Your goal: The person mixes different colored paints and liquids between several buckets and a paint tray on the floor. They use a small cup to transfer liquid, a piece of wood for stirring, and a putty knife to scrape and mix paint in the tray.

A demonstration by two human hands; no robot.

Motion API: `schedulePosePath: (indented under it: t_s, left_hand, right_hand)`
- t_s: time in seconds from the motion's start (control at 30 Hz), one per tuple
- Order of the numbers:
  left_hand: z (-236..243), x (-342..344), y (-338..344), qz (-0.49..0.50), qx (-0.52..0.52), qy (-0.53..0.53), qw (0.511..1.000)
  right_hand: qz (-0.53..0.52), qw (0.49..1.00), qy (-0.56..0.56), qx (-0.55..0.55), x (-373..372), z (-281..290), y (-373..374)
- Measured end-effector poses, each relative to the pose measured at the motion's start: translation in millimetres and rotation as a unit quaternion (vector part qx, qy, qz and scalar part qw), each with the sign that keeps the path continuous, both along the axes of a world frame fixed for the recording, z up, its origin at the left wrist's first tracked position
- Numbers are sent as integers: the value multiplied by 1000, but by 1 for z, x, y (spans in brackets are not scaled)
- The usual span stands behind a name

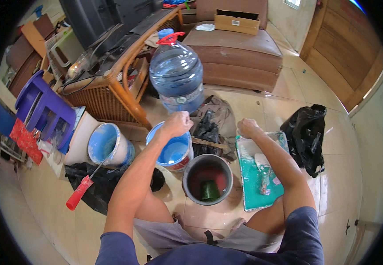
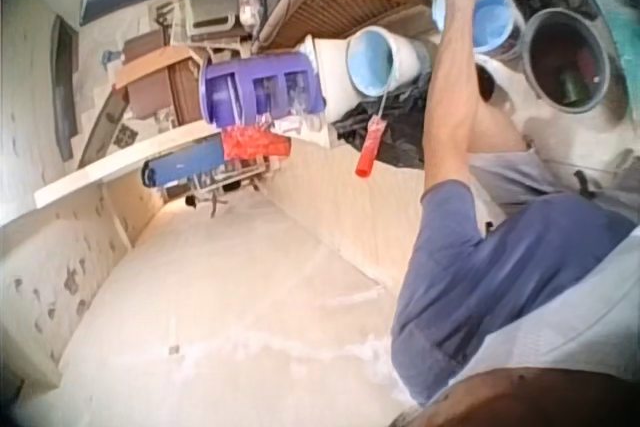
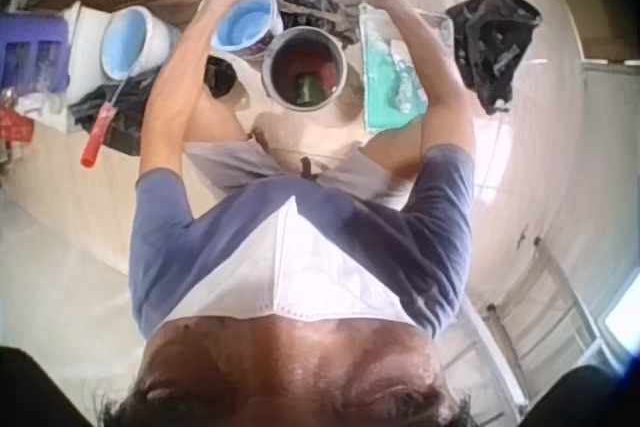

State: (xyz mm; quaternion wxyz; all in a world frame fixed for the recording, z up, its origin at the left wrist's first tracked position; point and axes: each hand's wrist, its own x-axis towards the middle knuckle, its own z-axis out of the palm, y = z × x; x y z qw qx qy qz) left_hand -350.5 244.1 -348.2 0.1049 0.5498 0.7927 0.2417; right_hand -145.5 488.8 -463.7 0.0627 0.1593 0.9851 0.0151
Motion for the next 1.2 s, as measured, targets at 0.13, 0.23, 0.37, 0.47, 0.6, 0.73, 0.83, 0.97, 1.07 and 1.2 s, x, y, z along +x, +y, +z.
schedulePosePath:
  t_s: [0.13, 0.23, 0.37, 0.47, 0.6, 0.73, 0.83, 0.97, 1.07, 1.2]
  left_hand:
    - [-4, -5, -5, 4, 22, -23, 999]
    - [-1, -9, -3, 13, -30, 13, 999]
    - [-4, -9, -3, 24, 23, -2, 999]
    - [-10, -12, -1, 14, 35, -10, 999]
    - [-14, -13, 0, 19, 21, -10, 1000]
    - [-14, -10, 6, 18, 61, -8, 998]
    - [-11, -5, 5, 19, 43, -19, 999]
    - [-6, -3, 1, 15, 31, -19, 999]
    - [-1, -6, 6, -18, 44, 12, 999]
    - [-1, -6, -7, -14, -1, 14, 1000]
  right_hand:
    - [31, 999, 15, -9, 5, -8, -4]
    - [9, 999, 30, -18, 9, -2, -1]
    - [-28, 998, 48, 2, 15, 10, 2]
    - [-33, 999, 42, 9, 13, 12, 6]
    - [-41, 999, -1, 7, 15, 13, 1]
    - [-43, 998, -38, -4, 17, 7, 6]
    - [-53, 997, -56, -14, 15, 1, 7]
    - [-53, 996, -66, -20, 15, 8, 1]
    - [-40, 998, 49, 9, 21, -1, 10]
    - [-54, 997, -56, -30, 10, 7, -6]
